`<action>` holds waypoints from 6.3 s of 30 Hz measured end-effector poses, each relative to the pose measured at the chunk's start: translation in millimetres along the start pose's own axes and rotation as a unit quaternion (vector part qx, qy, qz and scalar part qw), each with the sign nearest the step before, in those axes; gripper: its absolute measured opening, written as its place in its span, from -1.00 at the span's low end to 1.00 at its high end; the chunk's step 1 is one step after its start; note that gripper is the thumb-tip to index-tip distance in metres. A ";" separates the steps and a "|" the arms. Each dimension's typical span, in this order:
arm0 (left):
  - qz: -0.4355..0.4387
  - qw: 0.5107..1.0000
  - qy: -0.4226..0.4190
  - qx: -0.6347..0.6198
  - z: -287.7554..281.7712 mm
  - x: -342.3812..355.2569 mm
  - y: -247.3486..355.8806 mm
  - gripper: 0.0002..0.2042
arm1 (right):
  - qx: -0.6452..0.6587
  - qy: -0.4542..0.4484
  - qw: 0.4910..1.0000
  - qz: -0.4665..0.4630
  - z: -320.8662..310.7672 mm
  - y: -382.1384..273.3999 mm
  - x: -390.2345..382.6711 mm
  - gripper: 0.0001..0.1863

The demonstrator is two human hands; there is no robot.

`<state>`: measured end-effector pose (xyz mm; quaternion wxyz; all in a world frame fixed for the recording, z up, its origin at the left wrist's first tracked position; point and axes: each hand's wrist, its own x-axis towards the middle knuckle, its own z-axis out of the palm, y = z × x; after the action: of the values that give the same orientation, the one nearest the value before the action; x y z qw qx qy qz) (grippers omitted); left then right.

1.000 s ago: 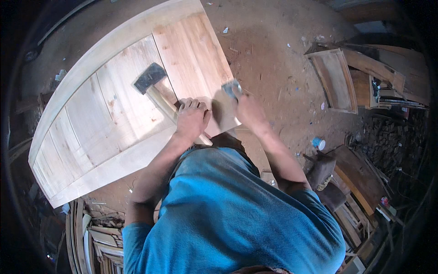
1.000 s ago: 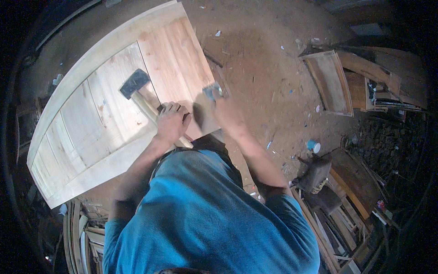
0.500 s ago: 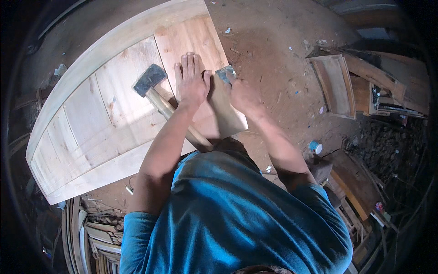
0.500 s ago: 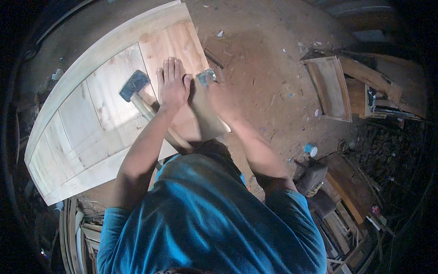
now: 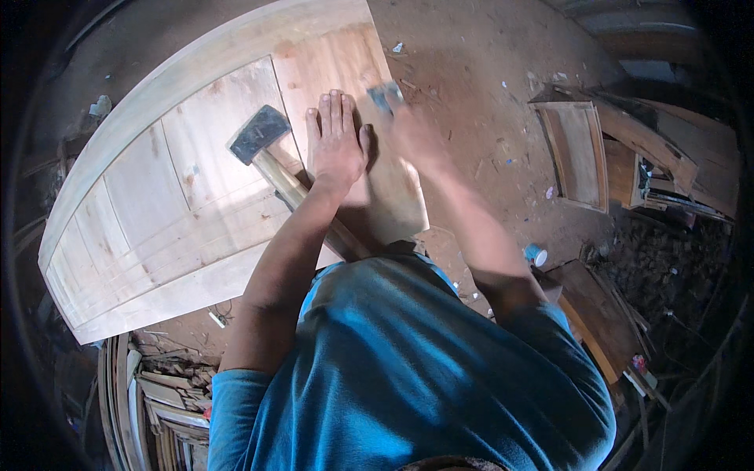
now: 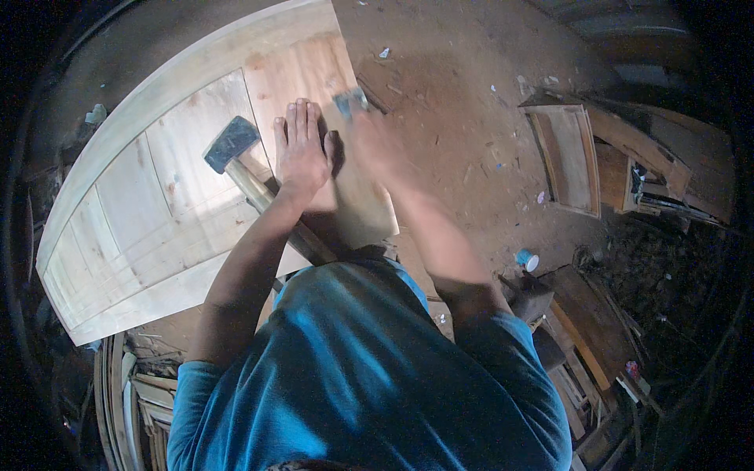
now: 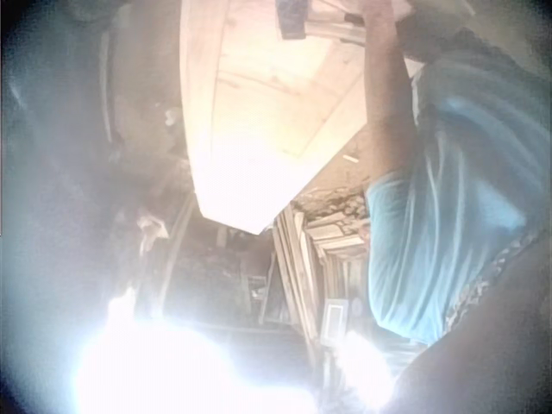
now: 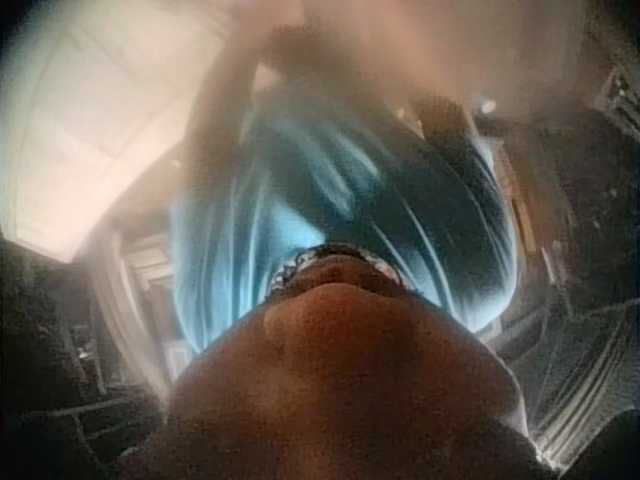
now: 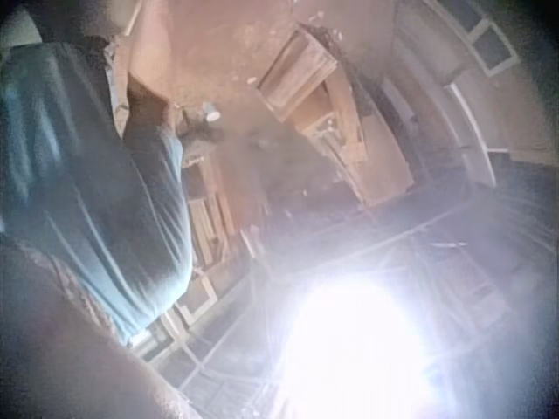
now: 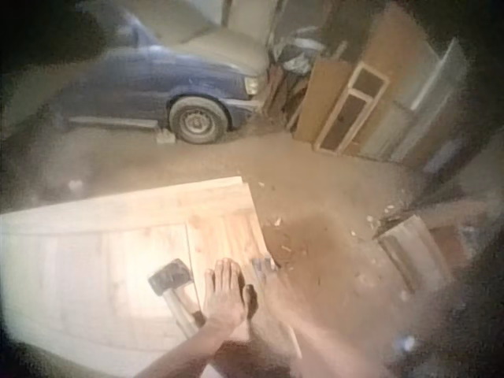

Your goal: The person uses a hammer and chisel to chip away wood from a large panel, then applies a white filler substance to the surface using a putty knife. The person works on a single large wooden object in a cluttered workshop.

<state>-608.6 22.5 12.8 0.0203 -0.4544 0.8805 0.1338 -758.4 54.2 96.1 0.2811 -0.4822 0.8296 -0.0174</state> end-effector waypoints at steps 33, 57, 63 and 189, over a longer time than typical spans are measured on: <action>0.007 0.989 0.089 -0.117 10.0 1.1 -7.2 -0.29 | -0.073 0.034 0.995 -0.059 -18.2 -20.9 105.6 -0.46; -0.261 0.910 0.252 -0.199 -34.2 -75.6 -55.1 -0.17 | -0.108 -0.090 0.976 -0.169 -13.3 -128.0 123.8 -0.50; -0.346 0.882 0.075 -0.312 -45.4 -90.9 -68.8 -0.06 | -0.142 -0.095 0.967 -0.190 -6.6 -136.8 125.8 -0.52; -0.550 0.692 0.163 -0.439 -15.5 -389.8 -264.6 -0.20 | -0.030 -0.047 0.899 -0.435 116.1 -92.2 -78.4 -0.74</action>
<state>-165.6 182.5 31.7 -0.2548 -0.8294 0.3037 0.3936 -599.9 96.6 61.3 0.2694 -0.8035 0.5230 -0.0909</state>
